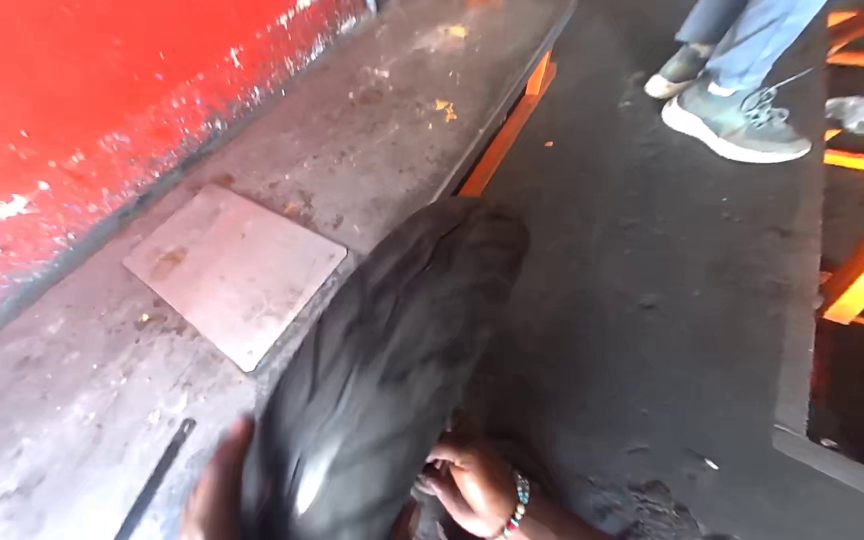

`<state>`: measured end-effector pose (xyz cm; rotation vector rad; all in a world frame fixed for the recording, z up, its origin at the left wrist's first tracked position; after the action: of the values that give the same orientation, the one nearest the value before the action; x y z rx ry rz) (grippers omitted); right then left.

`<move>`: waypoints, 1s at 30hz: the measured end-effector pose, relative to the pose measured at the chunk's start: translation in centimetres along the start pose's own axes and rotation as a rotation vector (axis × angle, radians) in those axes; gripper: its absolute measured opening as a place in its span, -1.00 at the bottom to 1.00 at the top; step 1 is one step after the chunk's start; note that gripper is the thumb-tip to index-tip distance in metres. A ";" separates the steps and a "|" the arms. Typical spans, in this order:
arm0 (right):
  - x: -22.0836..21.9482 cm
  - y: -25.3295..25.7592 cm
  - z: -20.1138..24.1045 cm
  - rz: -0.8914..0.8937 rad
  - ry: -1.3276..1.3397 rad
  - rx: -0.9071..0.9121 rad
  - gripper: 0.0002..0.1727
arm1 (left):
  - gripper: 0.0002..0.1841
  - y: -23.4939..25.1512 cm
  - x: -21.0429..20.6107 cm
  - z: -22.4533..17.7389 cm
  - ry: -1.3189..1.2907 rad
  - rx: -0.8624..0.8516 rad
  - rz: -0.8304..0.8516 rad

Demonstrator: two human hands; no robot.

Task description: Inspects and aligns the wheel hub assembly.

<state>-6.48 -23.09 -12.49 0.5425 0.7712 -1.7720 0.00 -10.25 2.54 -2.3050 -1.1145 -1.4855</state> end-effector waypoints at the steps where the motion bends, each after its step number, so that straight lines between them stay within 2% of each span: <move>1: 0.8 -0.3 -0.5 0.035 -0.360 0.026 -0.55 | 0.22 1.8 0.8 -1.2 0.062 0.003 0.028; 3: 3.2 0.8 -1.0 0.267 -1.257 0.081 -0.46 | 0.19 4.6 1.6 -2.2 0.146 0.014 0.064; 4: 4.9 2.0 -0.4 0.305 -1.646 0.221 -0.44 | 0.17 5.4 1.6 -2.3 0.169 0.013 0.069; 5: 6.4 3.1 0.5 0.276 -1.854 0.344 -0.43 | 0.16 5.9 1.6 -2.2 0.176 0.007 0.065; 6: 7.0 3.8 1.0 0.197 -1.954 0.418 -0.43 | 0.15 6.2 1.5 -2.1 0.180 0.001 0.060; 7: 6.4 3.6 0.7 0.139 -1.920 0.351 -0.43 | 0.14 6.2 1.5 -2.0 0.184 0.002 0.059; 8: 5.1 2.7 -0.4 0.123 -1.757 0.170 -0.44 | 0.14 6.0 1.4 -2.0 0.187 0.005 0.067; 9: 3.3 1.6 -1.4 0.128 -1.490 0.021 -0.39 | 0.15 6.1 1.3 -2.2 0.184 0.004 0.073; 10: 1.8 1.0 -1.5 0.141 -1.219 -0.040 -0.37 | 0.14 6.3 1.2 -2.4 0.180 0.004 0.070; 11: 1.2 0.9 -1.3 0.185 -1.073 -0.079 -0.36 | 0.14 6.4 1.1 -2.6 0.182 0.014 0.065; 12: 1.7 1.2 -1.1 0.251 -1.082 -0.128 -0.37 | 0.13 6.3 1.0 -2.7 0.192 0.025 0.064; 13: 3.2 1.8 -0.9 0.336 -1.259 -0.198 -0.38 | 0.13 6.3 0.9 -2.8 0.198 0.034 0.074; 14: 5.1 2.8 -0.3 0.366 -1.517 -0.175 -0.40 | 0.13 6.5 0.8 -2.8 0.198 0.037 0.083; 15: 6.4 3.6 0.5 0.322 -1.704 -0.049 -0.44 | 0.13 6.7 0.8 -2.8 0.196 0.037 0.085; 16: 6.6 3.7 0.8 0.251 -1.770 0.044 -0.45 | 0.13 6.9 0.8 -2.8 0.197 0.034 0.080; 17: 5.8 3.3 0.3 0.221 -1.693 -0.083 -0.40 | 0.13 7.1 0.8 -2.9 0.203 0.031 0.073; 18: 4.3 2.6 -0.6 0.230 -1.498 -0.221 -0.33 | 0.12 7.3 0.7 -3.0 0.207 0.025 0.068; 20: 2.2 1.9 -0.6 0.288 -1.105 -0.246 -0.27 | 0.12 7.7 0.6 -3.4 0.217 0.018 0.059; 21: 2.7 2.1 -0.1 0.321 -1.122 -0.257 -0.32 | 0.11 7.7 0.5 -3.5 0.223 0.018 0.059; 22: 4.0 2.5 0.2 0.344 -1.268 -0.318 -0.38 | 0.12 7.6 0.4 -3.7 0.233 0.019 0.068; 23: 5.8 3.3 0.5 0.326 -1.511 -0.306 -0.42 | 0.13 7.5 0.2 -3.8 0.237 0.018 0.079; 24: 7.2 3.9 0.8 0.257 -1.691 -0.198 -0.43 | 0.14 7.6 0.1 -4.0 0.237 0.012 0.079; 25: 7.4 3.9 0.7 0.197 -1.739 -0.175 -0.38 | 0.13 7.8 0.1 -4.2 0.240 0.007 0.074; 27: 4.9 2.4 -0.8 0.174 -1.474 -0.267 -0.21 | 0.13 8.0 0.1 -4.5 0.237 0.004 0.086; 29: 2.6 1.4 -0.6 0.258 -1.133 -0.148 -0.24 | 0.13 8.2 0.1 -4.6 0.227 -0.006 0.107; 30: 3.0 1.6 -0.2 0.342 -1.134 -0.177 -0.30 | 0.13 8.0 0.0 -4.6 0.224 -0.011 0.112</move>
<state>-5.90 -25.27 -15.12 -0.4401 0.0133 -1.3594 2.16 -18.24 6.66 -2.1052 -0.9049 -1.6602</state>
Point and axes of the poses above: each hand's wrist, its own y-axis towards the middle knuckle, its own x-axis out of the back of the hand, z = x × y, the point moved 7 cm from there along y, towards the middle knuckle, and after that the axes turned 11 degrees about z, right-handed, at the moved point
